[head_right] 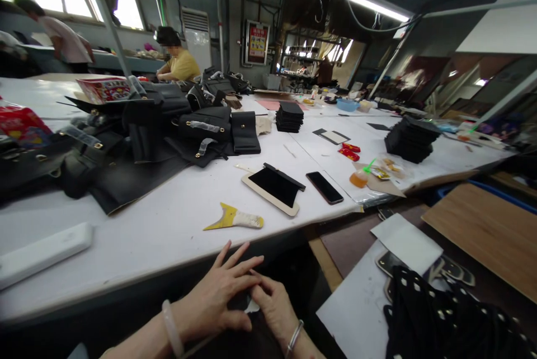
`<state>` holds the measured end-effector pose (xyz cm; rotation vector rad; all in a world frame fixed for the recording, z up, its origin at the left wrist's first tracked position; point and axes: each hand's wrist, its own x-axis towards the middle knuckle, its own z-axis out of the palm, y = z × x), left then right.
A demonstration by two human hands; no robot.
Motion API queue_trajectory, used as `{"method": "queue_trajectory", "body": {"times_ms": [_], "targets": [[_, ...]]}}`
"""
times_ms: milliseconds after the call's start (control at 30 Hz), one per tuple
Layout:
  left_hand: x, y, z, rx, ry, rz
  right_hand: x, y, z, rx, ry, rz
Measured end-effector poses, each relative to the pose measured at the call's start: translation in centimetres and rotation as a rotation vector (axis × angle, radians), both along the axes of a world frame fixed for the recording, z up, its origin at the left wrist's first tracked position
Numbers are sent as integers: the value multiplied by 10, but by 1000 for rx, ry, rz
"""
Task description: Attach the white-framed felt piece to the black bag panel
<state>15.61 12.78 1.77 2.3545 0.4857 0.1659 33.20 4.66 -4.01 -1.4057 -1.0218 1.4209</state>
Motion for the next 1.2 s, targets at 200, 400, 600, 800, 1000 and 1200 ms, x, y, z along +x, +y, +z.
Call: {"method": "queue_trajectory", "body": {"times_ms": [200,400,600,800,1000,1200], "targets": [[-6,-5,4,43,-20,0,25,-3,5,-58,-62,169],[-8,-7,4,173,-44,-48,54,52,41,227,-727,100],[-9,-10,-4,251,-11,-54,28,142,42,460,-1174,303],[-9,-10,-6,309,77,-63,1,160,24,448,-1316,472],[-9,-9,-2,330,60,-102,20,141,43,280,-1083,264],[-11,-10,-3,348,21,-84,37,33,11,-23,-355,-94]]}}
